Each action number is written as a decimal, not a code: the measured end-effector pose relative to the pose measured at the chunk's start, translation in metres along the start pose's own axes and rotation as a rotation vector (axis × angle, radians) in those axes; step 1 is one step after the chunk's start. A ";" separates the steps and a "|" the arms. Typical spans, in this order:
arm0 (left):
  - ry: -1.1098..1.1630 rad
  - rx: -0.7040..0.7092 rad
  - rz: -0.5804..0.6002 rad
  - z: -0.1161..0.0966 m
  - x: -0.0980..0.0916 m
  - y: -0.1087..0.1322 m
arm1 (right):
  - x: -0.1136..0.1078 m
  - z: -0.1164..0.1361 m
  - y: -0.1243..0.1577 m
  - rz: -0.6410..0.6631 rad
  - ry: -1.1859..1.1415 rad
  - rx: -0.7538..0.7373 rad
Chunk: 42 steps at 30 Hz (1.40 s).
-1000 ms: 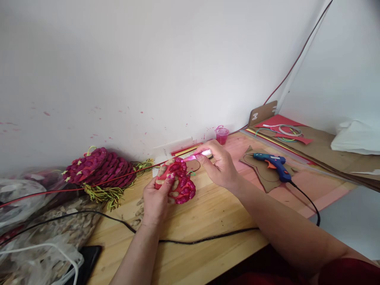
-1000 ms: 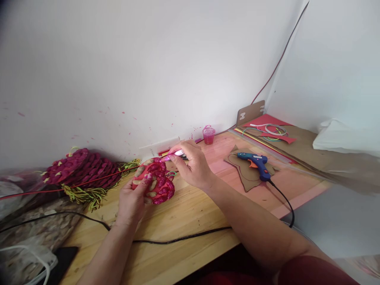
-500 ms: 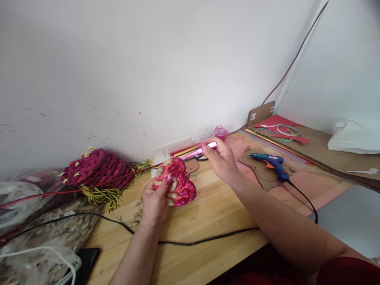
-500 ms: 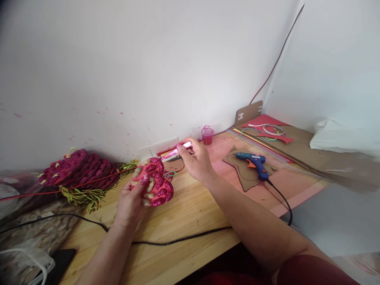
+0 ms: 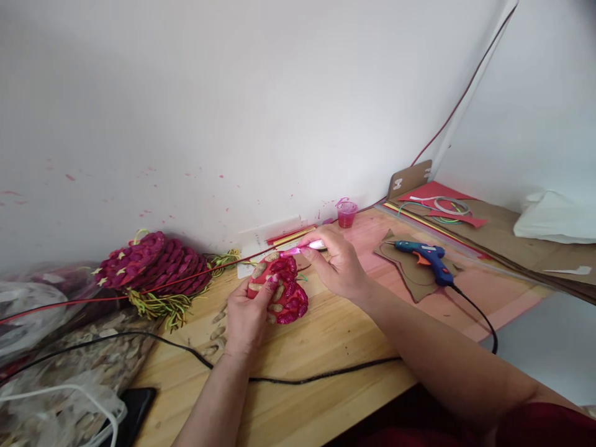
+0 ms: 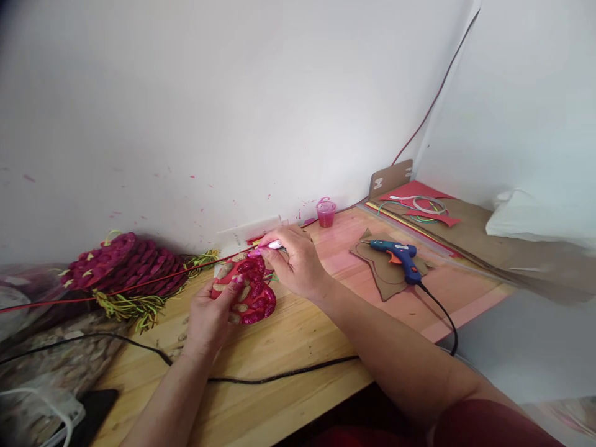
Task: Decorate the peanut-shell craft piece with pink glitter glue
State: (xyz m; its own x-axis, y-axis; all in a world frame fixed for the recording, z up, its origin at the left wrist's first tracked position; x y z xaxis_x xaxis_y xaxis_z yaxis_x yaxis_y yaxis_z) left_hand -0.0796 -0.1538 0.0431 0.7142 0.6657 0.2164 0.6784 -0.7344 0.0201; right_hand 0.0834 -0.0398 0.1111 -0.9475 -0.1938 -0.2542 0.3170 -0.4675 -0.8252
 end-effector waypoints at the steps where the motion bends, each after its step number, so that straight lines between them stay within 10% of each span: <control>1: 0.009 -0.007 0.001 0.000 0.000 0.000 | 0.000 -0.001 0.000 0.000 0.009 0.005; 13: 0.046 -0.152 -0.027 -0.004 0.005 -0.001 | -0.036 -0.031 -0.032 -0.246 0.106 0.291; 22: 0.142 -0.223 -0.025 -0.003 0.008 -0.001 | -0.088 -0.098 -0.114 0.046 0.826 0.625; 30: 0.184 -0.243 -0.017 -0.004 0.008 -0.001 | -0.072 -0.150 -0.102 0.210 0.944 0.796; 42: 0.169 -0.237 0.009 -0.003 0.008 -0.002 | -0.064 -0.155 -0.093 0.295 0.990 0.792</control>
Point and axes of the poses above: each hand's wrist, its own y-axis away from the middle knuckle, its own x-axis out of the palm, z = x × y, the point moved 1 cm from there along -y, towards the middle knuckle, and after that the axes turned 3 degrees about -z, right-handed, at the moved point
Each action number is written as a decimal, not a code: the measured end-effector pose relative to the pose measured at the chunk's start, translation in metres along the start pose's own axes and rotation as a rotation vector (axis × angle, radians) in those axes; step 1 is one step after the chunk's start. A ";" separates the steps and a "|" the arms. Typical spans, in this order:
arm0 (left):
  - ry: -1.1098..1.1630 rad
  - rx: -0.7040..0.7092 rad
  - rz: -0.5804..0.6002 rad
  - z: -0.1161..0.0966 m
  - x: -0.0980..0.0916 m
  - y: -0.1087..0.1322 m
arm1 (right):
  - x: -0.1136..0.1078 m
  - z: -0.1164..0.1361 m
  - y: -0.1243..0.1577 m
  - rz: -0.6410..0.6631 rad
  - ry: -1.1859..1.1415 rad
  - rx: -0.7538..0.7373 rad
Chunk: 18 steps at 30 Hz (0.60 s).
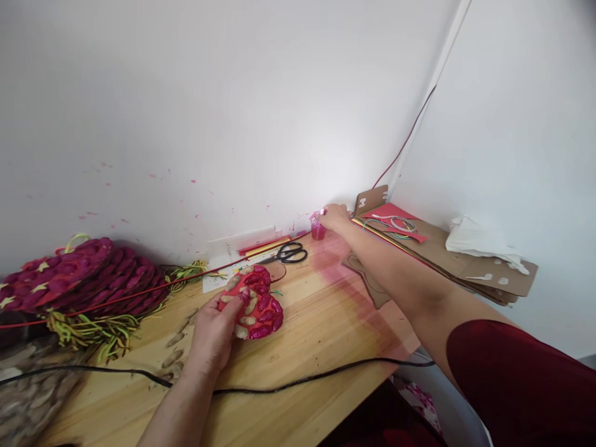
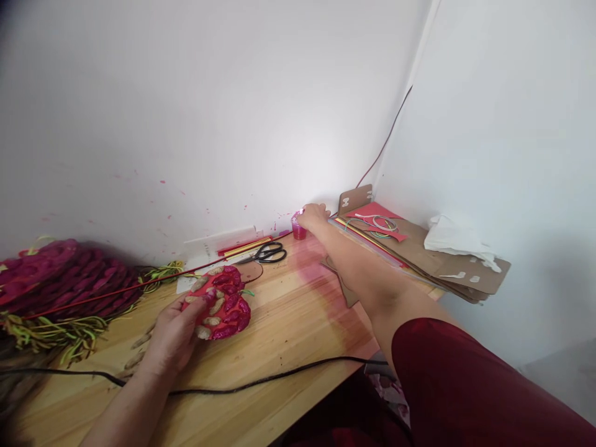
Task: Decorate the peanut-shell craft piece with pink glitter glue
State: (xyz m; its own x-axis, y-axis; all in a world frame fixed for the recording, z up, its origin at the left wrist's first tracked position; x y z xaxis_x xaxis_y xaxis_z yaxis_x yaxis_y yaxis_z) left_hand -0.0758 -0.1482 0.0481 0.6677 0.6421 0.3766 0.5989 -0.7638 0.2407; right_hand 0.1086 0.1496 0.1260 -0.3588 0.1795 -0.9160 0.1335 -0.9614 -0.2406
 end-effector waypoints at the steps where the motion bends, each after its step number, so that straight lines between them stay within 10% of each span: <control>1: 0.002 -0.001 -0.004 0.000 0.000 0.000 | -0.002 0.000 0.000 -0.014 -0.004 -0.001; 18: -0.154 0.173 0.049 0.004 -0.001 -0.003 | -0.019 -0.012 0.013 -0.236 -0.278 0.037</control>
Point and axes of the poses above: each hand's wrist, its own y-axis away from the middle knuckle, its own x-axis out of the palm, z = x × y, the point moved 1 cm from there along -y, towards the middle knuckle, and after that the axes turned 3 degrees about -z, right-handed, at the moved point
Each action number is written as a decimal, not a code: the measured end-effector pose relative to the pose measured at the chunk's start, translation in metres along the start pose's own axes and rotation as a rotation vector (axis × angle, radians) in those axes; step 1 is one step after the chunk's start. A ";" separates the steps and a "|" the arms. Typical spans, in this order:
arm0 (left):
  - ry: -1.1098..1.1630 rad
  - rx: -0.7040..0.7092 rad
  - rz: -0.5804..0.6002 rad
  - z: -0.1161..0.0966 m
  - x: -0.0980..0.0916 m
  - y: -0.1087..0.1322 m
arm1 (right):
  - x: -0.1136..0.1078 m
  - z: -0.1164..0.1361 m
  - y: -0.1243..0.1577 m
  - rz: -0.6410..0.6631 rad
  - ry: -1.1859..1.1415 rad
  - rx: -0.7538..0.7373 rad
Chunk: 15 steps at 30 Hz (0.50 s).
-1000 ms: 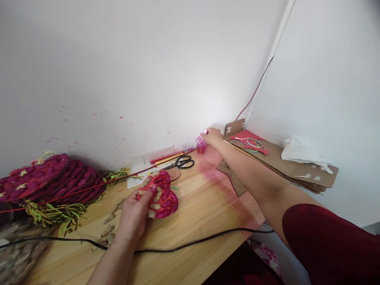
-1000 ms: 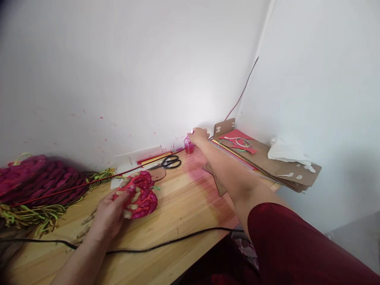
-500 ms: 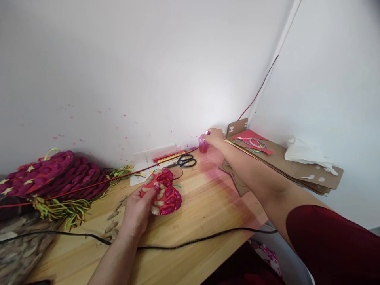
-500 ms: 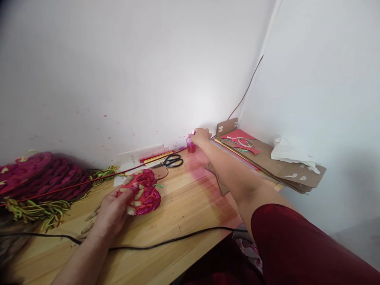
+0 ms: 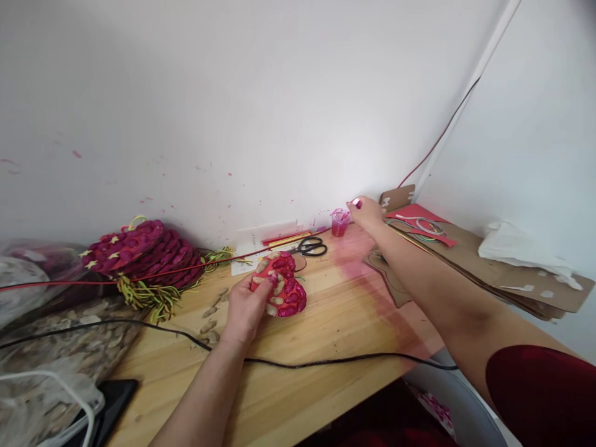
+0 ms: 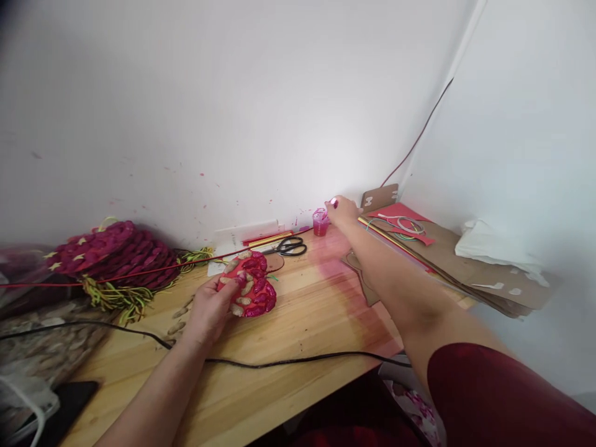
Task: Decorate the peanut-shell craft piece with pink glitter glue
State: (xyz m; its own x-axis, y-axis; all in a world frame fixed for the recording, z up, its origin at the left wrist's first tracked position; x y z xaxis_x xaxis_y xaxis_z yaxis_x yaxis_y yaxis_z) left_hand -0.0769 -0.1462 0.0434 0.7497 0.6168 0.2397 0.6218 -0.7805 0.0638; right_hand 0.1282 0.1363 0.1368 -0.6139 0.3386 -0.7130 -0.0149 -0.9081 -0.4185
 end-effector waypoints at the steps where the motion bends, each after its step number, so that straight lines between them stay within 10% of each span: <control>1: -0.012 0.016 0.015 0.000 0.000 0.000 | -0.004 0.001 0.002 -0.042 -0.045 0.012; 6: -0.183 0.116 0.031 0.000 -0.001 0.003 | -0.019 0.020 0.043 -0.112 -0.365 0.005; 10: -0.347 0.220 0.015 -0.002 -0.002 0.007 | -0.023 0.050 0.115 0.078 -1.045 -0.072; 15: -0.450 0.386 -0.004 -0.005 -0.002 0.013 | -0.033 0.075 0.181 -0.022 -0.934 -0.461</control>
Point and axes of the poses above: each hand's wrist, its own y-axis away from the middle knuckle, its own x-axis out of the palm, z = x × y, the point moved 1 cm from there along -y, towards the middle knuckle, and after that the axes turned 3 degrees about -z, right-handed, at the moved point
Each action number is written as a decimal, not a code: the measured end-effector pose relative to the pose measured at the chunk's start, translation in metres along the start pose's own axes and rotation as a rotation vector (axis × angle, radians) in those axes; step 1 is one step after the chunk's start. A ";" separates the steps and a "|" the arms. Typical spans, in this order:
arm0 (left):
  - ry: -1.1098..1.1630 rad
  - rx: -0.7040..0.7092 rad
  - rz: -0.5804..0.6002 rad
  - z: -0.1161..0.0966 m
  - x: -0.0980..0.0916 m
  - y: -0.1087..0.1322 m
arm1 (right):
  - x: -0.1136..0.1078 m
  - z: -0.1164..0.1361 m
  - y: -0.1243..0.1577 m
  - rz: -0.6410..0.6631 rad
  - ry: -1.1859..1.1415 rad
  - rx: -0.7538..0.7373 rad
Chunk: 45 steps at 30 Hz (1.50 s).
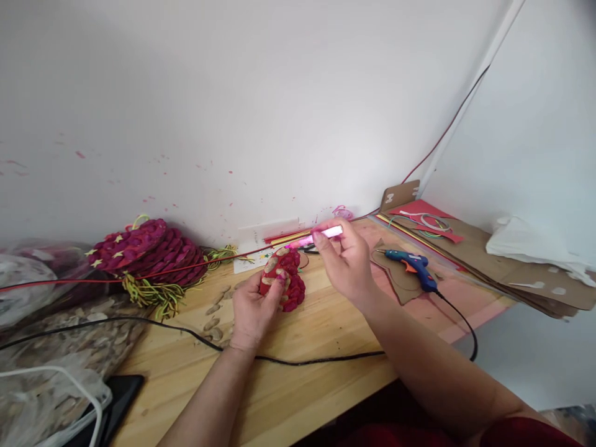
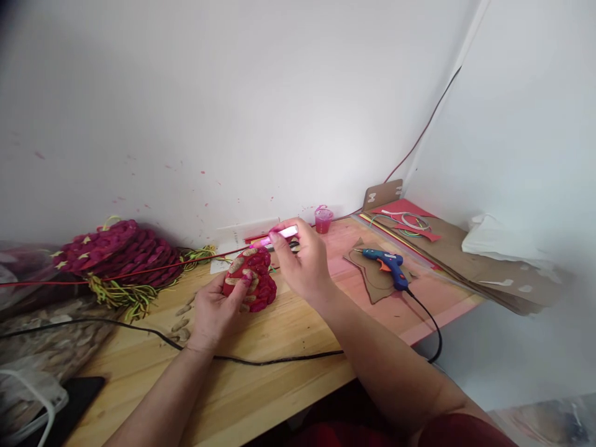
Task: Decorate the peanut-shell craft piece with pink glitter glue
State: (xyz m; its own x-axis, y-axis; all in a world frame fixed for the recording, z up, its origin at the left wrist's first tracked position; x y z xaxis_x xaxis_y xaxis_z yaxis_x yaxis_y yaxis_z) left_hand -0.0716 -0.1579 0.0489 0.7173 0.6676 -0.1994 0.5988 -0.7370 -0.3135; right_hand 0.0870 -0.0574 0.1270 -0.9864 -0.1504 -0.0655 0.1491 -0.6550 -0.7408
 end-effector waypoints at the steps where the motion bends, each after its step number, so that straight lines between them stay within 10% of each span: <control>1: -0.022 0.023 -0.007 -0.002 0.000 0.001 | 0.001 0.003 0.005 0.002 0.047 -0.088; 13: -0.147 0.175 -0.014 -0.018 0.002 0.008 | -0.005 -0.001 0.023 0.070 0.156 -0.368; 45: -0.327 0.393 -0.056 -0.017 -0.002 0.003 | -0.009 -0.003 0.019 0.033 0.091 -0.228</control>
State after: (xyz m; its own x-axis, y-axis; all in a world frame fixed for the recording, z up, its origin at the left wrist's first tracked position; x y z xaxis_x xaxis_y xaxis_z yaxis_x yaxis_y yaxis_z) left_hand -0.0645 -0.1633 0.0644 0.5010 0.7495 -0.4327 0.4089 -0.6456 -0.6449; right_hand 0.0988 -0.0665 0.1118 -0.9850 -0.0946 -0.1445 0.1721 -0.4652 -0.8683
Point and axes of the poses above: each hand's wrist, its own y-axis away from the middle knuckle, its own x-axis out of the palm, z = x × y, the point moved 1 cm from there along -y, towards the middle knuckle, and after that the axes turned 3 degrees about -z, right-handed, at the moved point
